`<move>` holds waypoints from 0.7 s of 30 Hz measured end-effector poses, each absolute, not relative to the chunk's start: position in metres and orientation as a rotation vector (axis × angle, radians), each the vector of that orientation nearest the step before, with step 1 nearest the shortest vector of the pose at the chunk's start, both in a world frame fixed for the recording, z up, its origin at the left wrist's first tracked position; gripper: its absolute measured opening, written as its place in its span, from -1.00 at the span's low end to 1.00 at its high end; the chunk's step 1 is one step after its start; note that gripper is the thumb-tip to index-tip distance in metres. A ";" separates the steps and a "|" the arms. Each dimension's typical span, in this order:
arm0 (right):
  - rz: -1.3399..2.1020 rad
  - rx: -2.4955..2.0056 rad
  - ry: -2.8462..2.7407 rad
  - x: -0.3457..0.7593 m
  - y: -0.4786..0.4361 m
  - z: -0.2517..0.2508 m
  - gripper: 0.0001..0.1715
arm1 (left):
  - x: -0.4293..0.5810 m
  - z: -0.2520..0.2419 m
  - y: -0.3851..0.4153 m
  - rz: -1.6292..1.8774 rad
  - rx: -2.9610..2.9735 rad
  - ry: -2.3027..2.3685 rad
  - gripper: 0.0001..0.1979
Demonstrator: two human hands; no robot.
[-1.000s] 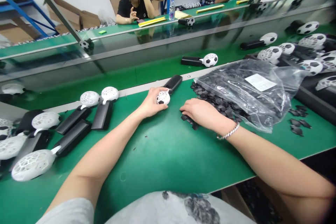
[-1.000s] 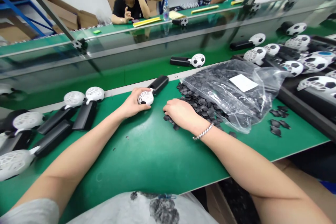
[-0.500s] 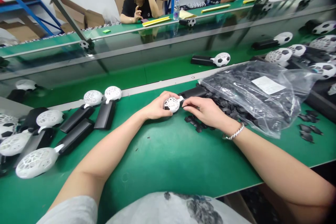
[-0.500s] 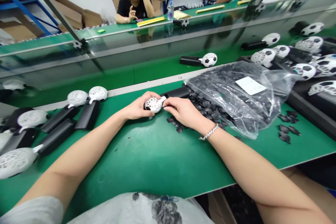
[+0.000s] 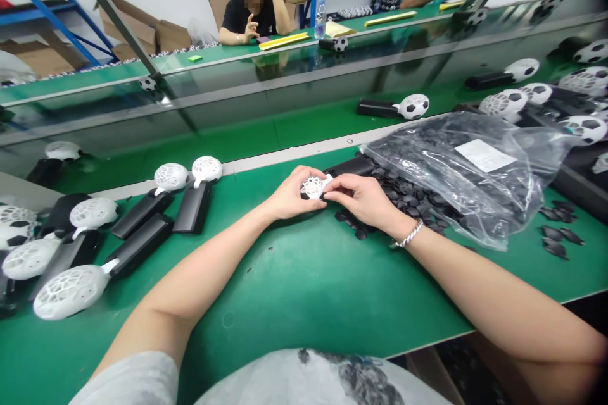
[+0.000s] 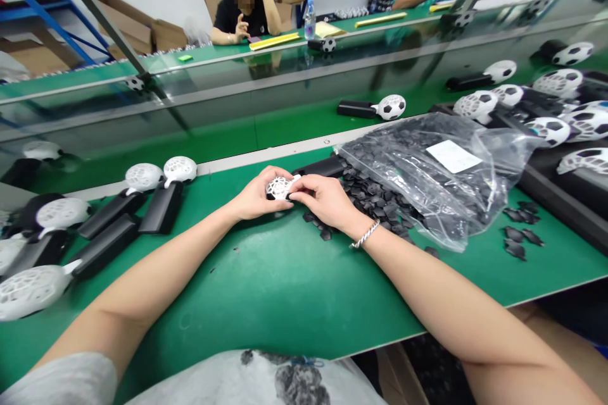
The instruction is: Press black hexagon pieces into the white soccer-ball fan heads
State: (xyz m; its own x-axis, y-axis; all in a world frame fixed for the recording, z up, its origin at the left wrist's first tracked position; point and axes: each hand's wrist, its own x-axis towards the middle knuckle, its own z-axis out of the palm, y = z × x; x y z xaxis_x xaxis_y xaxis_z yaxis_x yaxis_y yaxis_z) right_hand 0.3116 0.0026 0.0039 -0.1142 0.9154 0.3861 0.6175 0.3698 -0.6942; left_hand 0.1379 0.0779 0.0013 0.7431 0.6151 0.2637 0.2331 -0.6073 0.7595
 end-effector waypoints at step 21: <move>0.686 -1.496 -1.623 0.305 0.007 0.006 -0.88 | 0.144 -0.004 0.069 0.826 2.176 0.677 -0.66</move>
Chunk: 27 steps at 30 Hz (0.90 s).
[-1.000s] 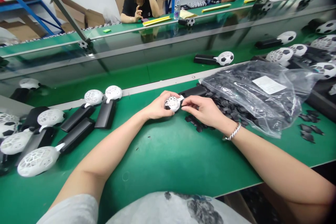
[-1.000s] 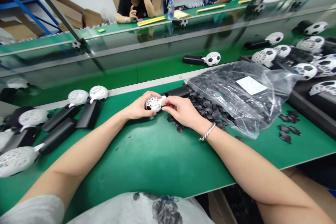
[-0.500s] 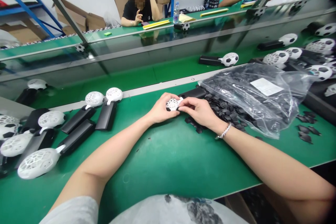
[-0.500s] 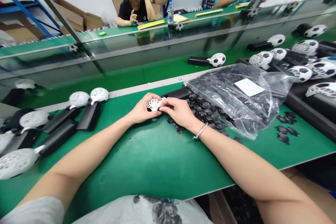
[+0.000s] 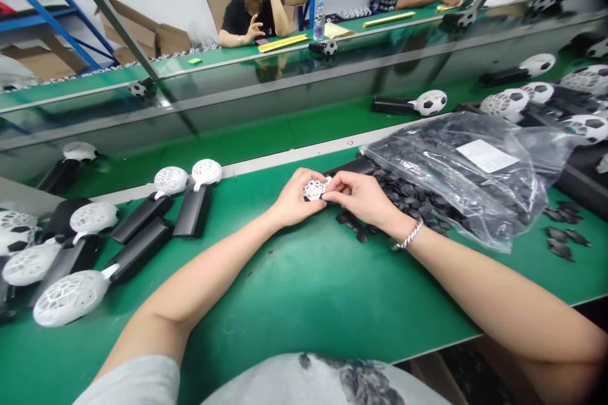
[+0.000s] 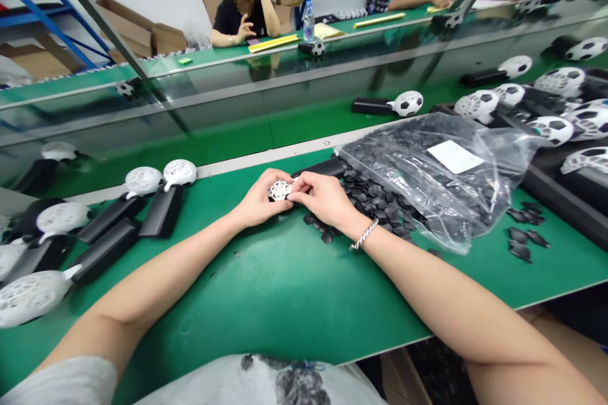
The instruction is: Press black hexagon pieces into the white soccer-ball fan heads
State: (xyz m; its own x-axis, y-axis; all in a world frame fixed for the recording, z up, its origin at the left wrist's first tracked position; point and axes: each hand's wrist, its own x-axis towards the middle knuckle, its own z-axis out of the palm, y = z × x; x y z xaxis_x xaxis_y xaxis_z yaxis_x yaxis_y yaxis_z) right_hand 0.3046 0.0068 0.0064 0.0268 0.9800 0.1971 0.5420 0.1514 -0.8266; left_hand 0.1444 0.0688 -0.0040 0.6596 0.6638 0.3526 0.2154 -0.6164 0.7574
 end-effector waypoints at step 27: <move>-0.226 -1.798 -2.631 0.325 -0.016 0.022 -0.79 | -0.002 0.071 0.129 0.075 2.439 2.092 -0.08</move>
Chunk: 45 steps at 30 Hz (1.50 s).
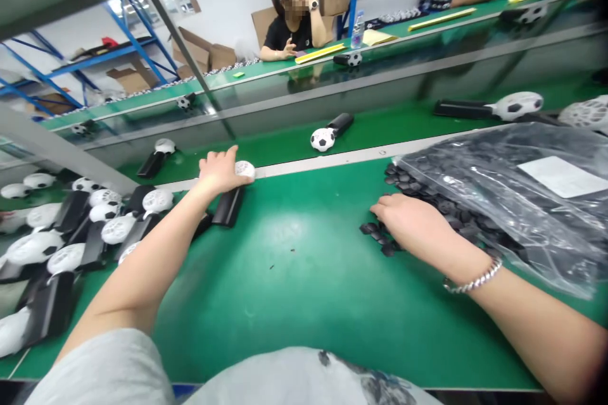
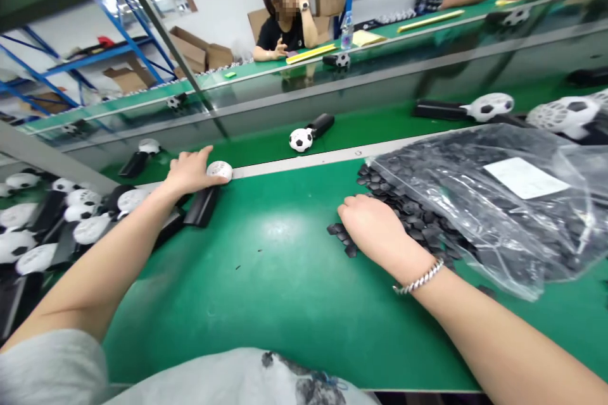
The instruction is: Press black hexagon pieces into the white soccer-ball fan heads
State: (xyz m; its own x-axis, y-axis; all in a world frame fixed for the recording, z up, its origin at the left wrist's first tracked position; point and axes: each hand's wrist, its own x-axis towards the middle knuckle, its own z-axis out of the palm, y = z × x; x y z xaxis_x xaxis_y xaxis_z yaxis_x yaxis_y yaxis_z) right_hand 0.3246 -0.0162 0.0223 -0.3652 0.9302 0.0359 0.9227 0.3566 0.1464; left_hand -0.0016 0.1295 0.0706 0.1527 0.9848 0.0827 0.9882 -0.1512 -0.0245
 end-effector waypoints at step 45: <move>-0.541 2.089 3.286 0.313 0.004 0.006 -0.93 | 0.138 0.021 0.067 -0.541 -3.257 -1.283 -0.35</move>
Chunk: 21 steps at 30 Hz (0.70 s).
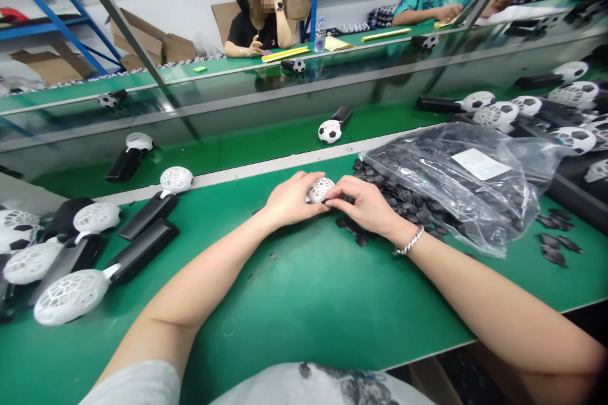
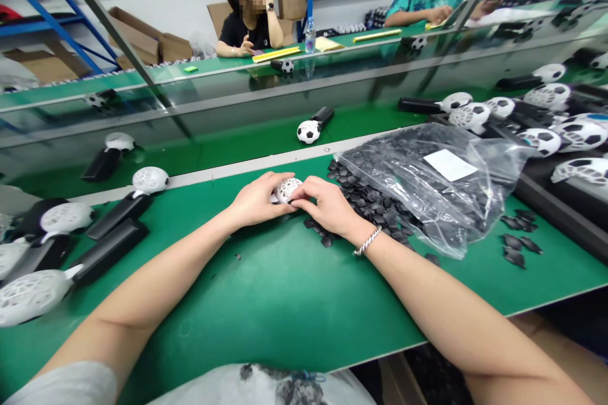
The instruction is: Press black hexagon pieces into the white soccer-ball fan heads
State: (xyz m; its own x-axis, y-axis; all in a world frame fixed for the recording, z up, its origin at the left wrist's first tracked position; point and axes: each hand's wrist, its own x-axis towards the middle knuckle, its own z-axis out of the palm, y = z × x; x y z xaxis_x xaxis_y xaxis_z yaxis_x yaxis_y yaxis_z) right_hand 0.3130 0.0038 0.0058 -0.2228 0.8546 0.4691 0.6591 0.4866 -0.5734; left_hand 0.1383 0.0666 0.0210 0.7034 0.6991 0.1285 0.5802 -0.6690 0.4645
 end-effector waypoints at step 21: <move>0.652 -1.378 -1.636 0.337 0.014 0.007 -0.65 | 0.136 0.024 0.068 0.373 2.518 1.009 -0.32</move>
State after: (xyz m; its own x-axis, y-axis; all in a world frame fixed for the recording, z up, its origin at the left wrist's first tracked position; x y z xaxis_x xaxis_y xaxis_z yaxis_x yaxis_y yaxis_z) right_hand 0.3366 0.0137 0.0071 -0.0033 0.9586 0.2848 0.4997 0.2483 -0.8299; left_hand 0.1360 0.0680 0.0243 0.7035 0.7042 0.0961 0.5972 -0.6590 0.4571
